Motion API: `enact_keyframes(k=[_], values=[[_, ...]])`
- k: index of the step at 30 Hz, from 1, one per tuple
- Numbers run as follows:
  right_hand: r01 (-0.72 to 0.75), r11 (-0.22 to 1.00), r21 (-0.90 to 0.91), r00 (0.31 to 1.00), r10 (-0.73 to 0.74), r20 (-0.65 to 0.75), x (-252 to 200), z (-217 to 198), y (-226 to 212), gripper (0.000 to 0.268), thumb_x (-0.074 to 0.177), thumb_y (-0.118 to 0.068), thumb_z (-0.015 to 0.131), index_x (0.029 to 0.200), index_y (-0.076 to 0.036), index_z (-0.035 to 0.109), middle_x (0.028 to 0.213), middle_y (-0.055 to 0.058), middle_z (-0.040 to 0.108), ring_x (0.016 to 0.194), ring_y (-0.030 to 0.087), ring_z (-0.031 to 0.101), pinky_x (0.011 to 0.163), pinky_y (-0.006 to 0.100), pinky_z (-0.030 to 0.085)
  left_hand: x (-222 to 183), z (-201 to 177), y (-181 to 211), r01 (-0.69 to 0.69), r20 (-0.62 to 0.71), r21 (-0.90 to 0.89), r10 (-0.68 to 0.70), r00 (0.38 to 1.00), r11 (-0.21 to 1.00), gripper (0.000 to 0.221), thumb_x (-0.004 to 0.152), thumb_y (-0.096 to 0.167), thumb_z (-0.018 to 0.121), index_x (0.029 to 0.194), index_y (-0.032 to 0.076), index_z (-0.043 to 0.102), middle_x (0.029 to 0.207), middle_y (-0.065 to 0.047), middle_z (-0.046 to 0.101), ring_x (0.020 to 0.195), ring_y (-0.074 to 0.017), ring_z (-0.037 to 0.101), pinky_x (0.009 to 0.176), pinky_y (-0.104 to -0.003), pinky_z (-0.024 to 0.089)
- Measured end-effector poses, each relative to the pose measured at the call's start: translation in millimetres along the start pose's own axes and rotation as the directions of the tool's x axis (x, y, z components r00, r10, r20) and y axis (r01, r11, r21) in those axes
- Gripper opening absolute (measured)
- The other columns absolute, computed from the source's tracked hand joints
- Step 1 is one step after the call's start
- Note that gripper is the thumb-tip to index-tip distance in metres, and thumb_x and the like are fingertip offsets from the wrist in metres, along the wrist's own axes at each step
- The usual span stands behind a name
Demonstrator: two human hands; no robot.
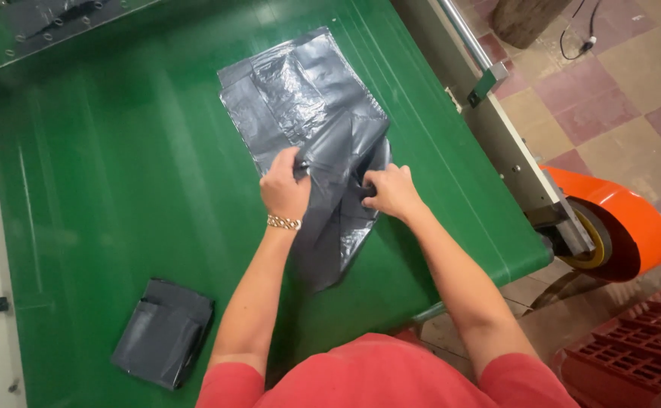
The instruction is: Folding individual plastic bags into compact rectangles as they are produced by a machine.
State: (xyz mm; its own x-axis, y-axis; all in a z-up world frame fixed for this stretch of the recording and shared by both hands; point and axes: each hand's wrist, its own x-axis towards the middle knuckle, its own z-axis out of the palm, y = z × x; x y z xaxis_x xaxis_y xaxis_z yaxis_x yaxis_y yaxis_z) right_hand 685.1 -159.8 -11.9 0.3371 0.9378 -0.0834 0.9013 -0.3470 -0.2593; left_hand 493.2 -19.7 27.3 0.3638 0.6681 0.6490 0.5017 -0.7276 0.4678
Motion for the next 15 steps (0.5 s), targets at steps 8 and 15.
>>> enact_keyframes(k=[8, 15], values=[[0.254, 0.958, 0.136, 0.959, -0.231, -0.163, -94, -25, 49, 0.024, 0.062, -0.028, 0.076, 0.081, -0.03, 0.061, 0.089, -0.009, 0.062, 0.118, 0.023, 0.053, 0.091, 0.045, 0.037, -41, -28, 67, -0.384, 0.202, 0.235, 0.341, 0.918, 0.893, 0.03, 0.078, 0.013, 0.059, 0.105, 0.025, 0.063, 0.078, 0.006, 0.055, 0.064, -0.0188, 0.062, 0.055, -0.036, 0.048], [0.009, 0.942, 0.336, 0.997, 0.016, -0.071, -130, -19, 67, 0.012, 0.082, -0.034, 0.068, 0.092, -0.028, 0.068, 0.085, -0.006, 0.072, 0.1, 0.023, 0.06, 0.085, 0.04, 0.041, -111, -35, 115, -0.565, 0.303, 0.248, 0.491, 0.817, 0.787, 0.022, 0.094, 0.015, 0.05, 0.114, 0.018, 0.06, 0.085, 0.001, 0.05, 0.07, -0.0182, 0.055, 0.05, -0.03, 0.042]])
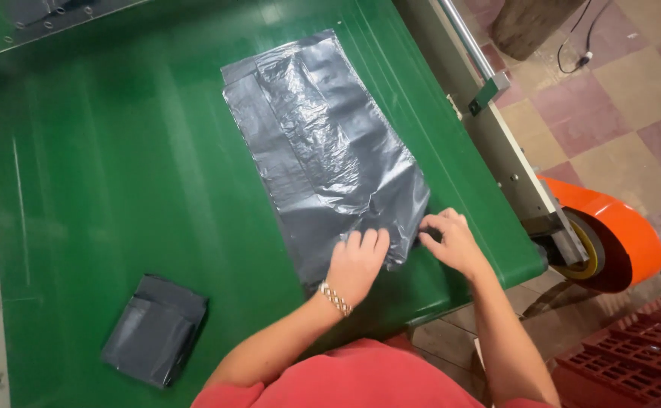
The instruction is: Folding individual plastic bags into compact rectangles as they are produced by a machine.
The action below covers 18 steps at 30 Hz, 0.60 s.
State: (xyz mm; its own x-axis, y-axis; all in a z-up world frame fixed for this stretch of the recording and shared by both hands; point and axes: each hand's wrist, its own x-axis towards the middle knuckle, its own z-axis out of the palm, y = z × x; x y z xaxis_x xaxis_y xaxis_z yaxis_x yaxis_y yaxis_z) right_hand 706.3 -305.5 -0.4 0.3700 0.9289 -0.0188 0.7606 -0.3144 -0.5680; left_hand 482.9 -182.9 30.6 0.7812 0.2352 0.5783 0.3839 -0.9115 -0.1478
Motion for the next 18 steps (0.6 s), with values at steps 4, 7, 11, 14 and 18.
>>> enact_keyframes(k=[4, 7, 11, 14, 18], values=[[-0.397, 0.809, 0.433, 0.916, 0.377, 0.137, 5, -4, -18, 0.045, 0.104, -0.043, 0.039, 0.136, -0.015, 0.053, 0.098, 0.019, 0.073, 0.1, 0.039, 0.068, 0.092, 0.054, 0.049, -38, -6, 9, 0.023, 0.02, 0.062, -0.024, 1.0, 0.998, 0.027, 0.099, 0.015, 0.045, 0.121, 0.017, 0.06, 0.093, -0.002, 0.054, 0.08, -0.02, 0.056, 0.055, -0.029, 0.042], [-0.541, 0.718, 0.438, 0.821, 0.563, 0.093, 20, -25, -63, 0.047, 0.098, -0.045, 0.04, 0.12, -0.008, 0.057, 0.084, 0.005, 0.065, 0.074, 0.018, 0.059, 0.073, 0.036, 0.044, -50, -29, 0, 0.045, 0.137, 0.093, -0.057, 0.989, 0.995, 0.032, 0.086, 0.012, 0.059, 0.117, 0.019, 0.063, 0.084, 0.004, 0.052, 0.072, -0.0161, 0.051, 0.05, -0.029, 0.036], [-0.573, 0.777, 0.26, 0.815, 0.573, 0.083, 36, -14, -53, 0.043, 0.087, -0.054, 0.059, 0.082, -0.012, 0.051, 0.08, 0.002, 0.057, 0.072, 0.018, 0.049, 0.067, 0.034, 0.037, -70, -32, -18, 0.067, 0.115, 0.078, -0.076, 0.99, 0.995, 0.024, 0.086, 0.011, 0.06, 0.109, 0.019, 0.064, 0.081, 0.004, 0.053, 0.068, -0.017, 0.049, 0.047, -0.03, 0.034], [-0.484, 0.794, 0.367, 0.851, 0.524, -0.012, 55, -3, -33, 0.038, 0.084, -0.046, 0.068, 0.088, -0.011, 0.054, 0.084, 0.002, 0.056, 0.077, 0.017, 0.05, 0.073, 0.034, 0.04, -81, -37, -28, 0.086, 0.101, 0.052, -0.091, 0.991, 0.995, 0.01, 0.084, 0.008, 0.059, 0.089, 0.017, 0.061, 0.072, 0.002, 0.046, 0.064, -0.0178, 0.045, 0.045, -0.03, 0.031], [-0.566, 0.609, 0.555, 0.791, 0.591, 0.158, 95, -12, -24, 0.056, 0.085, -0.05, 0.063, 0.119, -0.006, 0.059, 0.096, 0.008, 0.064, 0.082, 0.017, 0.056, 0.066, 0.032, 0.045, -101, -38, -35, 0.271, 0.208, -0.126, -0.242, 0.948, 0.954, 0.026, 0.078, 0.014, 0.062, 0.103, 0.017, 0.065, 0.087, -0.001, 0.058, 0.057, -0.0223, 0.056, 0.043, -0.035, 0.043]])
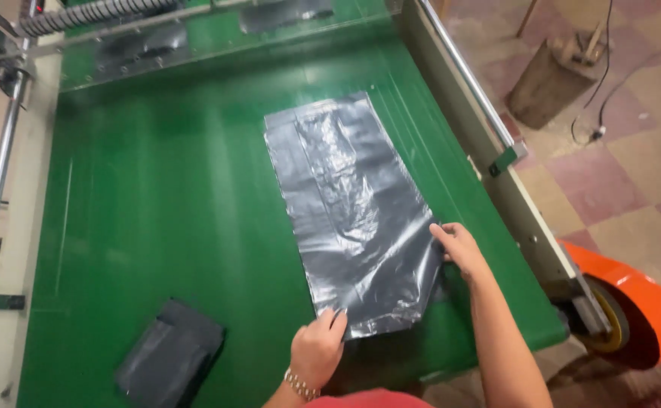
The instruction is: Folding individual plastic bags into compact rectangles as they are produced by a machine.
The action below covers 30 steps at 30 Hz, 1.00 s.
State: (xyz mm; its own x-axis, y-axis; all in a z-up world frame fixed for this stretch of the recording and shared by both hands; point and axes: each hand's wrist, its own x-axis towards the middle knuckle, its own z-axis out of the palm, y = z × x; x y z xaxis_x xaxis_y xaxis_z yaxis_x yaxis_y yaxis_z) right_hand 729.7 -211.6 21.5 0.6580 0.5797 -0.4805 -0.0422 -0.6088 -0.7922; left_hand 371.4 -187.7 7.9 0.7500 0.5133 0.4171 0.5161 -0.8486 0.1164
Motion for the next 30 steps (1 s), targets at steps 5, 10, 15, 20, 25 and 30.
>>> enact_keyframes(k=[5, 10, 15, 20, 25, 30], values=[[-0.139, 0.983, -0.117, 0.984, 0.15, 0.093, 42, 10, -53, 0.055, 0.087, -0.059, 0.057, 0.116, -0.012, 0.063, 0.101, 0.003, 0.053, 0.089, 0.019, 0.047, 0.074, 0.034, 0.037, -13, 8, -8, 0.538, 0.377, -0.345, -0.412, 0.83, 0.769, 0.045, 0.067, 0.012, 0.059, 0.107, 0.032, 0.064, 0.115, 0.01, 0.062, 0.07, -0.0385, 0.068, 0.061, -0.05, 0.054], [0.058, 0.91, -0.411, 0.998, -0.065, -0.003, 136, 46, -60, 0.074, 0.078, -0.05, 0.069, 0.135, -0.004, 0.058, 0.131, 0.013, 0.064, 0.114, 0.027, 0.062, 0.096, 0.039, 0.045, -22, 31, -15, 0.439, 0.249, -0.793, -0.433, 0.866, 0.422, 0.033, 0.067, 0.001, 0.053, 0.09, 0.017, 0.07, 0.124, -0.006, 0.07, 0.115, -0.0204, 0.069, 0.09, -0.028, 0.05], [0.231, 0.865, -0.446, 0.941, -0.315, -0.122, 177, 78, -55, 0.026, 0.079, -0.029, 0.064, 0.093, -0.008, 0.063, 0.098, 0.013, 0.07, 0.093, 0.032, 0.064, 0.08, 0.044, 0.045, -8, 34, -26, 0.526, 0.311, -0.715, -0.463, 0.83, 0.461, 0.035, 0.063, 0.008, 0.051, 0.091, 0.022, 0.065, 0.135, 0.001, 0.066, 0.111, -0.0195, 0.072, 0.087, -0.028, 0.05], [0.195, 0.913, -0.359, 0.931, -0.287, -0.223, 188, 89, -56, 0.036, 0.082, -0.026, 0.057, 0.11, -0.005, 0.066, 0.109, 0.017, 0.071, 0.103, 0.036, 0.064, 0.088, 0.045, 0.047, 5, 28, -43, 0.539, 0.335, -0.675, -0.443, 0.832, 0.503, 0.039, 0.057, 0.009, 0.05, 0.091, 0.023, 0.062, 0.136, 0.004, 0.066, 0.11, -0.0176, 0.073, 0.083, -0.026, 0.05], [0.3, 0.913, -0.276, 0.919, -0.355, -0.174, 218, 83, -42, 0.048, 0.084, -0.033, 0.062, 0.121, -0.001, 0.064, 0.117, 0.017, 0.069, 0.109, 0.032, 0.063, 0.097, 0.04, 0.045, -14, 53, -46, 0.433, 0.343, -0.531, -0.283, 0.896, 0.728, 0.049, 0.058, 0.001, 0.056, 0.105, 0.016, 0.058, 0.146, -0.001, 0.051, 0.128, -0.0224, 0.054, 0.088, -0.035, 0.051], [0.353, 0.923, -0.153, 0.935, -0.353, 0.033, 122, 29, -10, 0.068, 0.077, -0.036, 0.074, 0.132, -0.001, 0.055, 0.127, 0.017, 0.067, 0.113, 0.026, 0.065, 0.098, 0.037, 0.048, 9, 78, -30, 0.291, -0.335, -0.002, -0.275, 0.901, 0.957, 0.005, 0.084, 0.023, 0.056, 0.079, 0.024, 0.056, 0.115, 0.008, 0.065, 0.098, -0.0164, 0.062, 0.056, -0.032, 0.048]])
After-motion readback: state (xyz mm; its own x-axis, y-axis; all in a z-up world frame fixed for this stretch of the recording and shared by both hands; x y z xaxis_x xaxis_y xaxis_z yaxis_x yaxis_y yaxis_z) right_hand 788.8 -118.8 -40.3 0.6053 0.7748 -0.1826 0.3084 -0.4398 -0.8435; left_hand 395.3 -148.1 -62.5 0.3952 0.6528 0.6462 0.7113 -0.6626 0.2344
